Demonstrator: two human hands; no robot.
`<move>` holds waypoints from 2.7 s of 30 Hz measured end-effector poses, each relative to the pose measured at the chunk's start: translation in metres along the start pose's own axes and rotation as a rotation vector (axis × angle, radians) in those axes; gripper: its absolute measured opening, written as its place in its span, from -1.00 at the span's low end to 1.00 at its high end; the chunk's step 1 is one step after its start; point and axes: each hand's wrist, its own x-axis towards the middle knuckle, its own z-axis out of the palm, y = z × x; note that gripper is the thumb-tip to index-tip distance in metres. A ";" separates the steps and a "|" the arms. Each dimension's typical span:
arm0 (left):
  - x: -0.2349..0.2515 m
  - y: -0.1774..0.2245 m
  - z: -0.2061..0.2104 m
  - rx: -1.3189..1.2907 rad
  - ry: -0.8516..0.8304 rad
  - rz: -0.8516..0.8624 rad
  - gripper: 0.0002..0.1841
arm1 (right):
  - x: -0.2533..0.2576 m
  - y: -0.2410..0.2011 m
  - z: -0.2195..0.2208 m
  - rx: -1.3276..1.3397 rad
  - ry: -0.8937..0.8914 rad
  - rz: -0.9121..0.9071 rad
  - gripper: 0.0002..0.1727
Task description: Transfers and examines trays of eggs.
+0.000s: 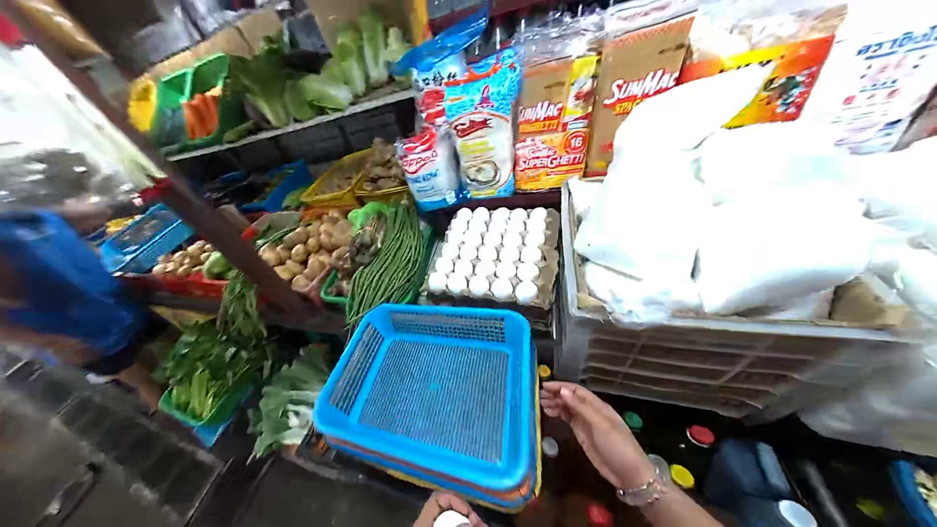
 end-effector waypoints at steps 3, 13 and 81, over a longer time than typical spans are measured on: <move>0.081 0.042 -0.050 0.210 -0.124 0.017 -0.88 | 0.047 -0.013 0.039 0.149 0.204 0.047 -0.60; 0.371 0.147 -0.057 1.082 -0.424 -0.122 -0.65 | 0.146 -0.030 0.103 0.281 0.827 0.059 -0.53; 0.589 0.077 -0.021 0.879 -0.374 -0.516 -0.70 | 0.310 -0.064 0.008 -0.747 0.561 0.323 -0.43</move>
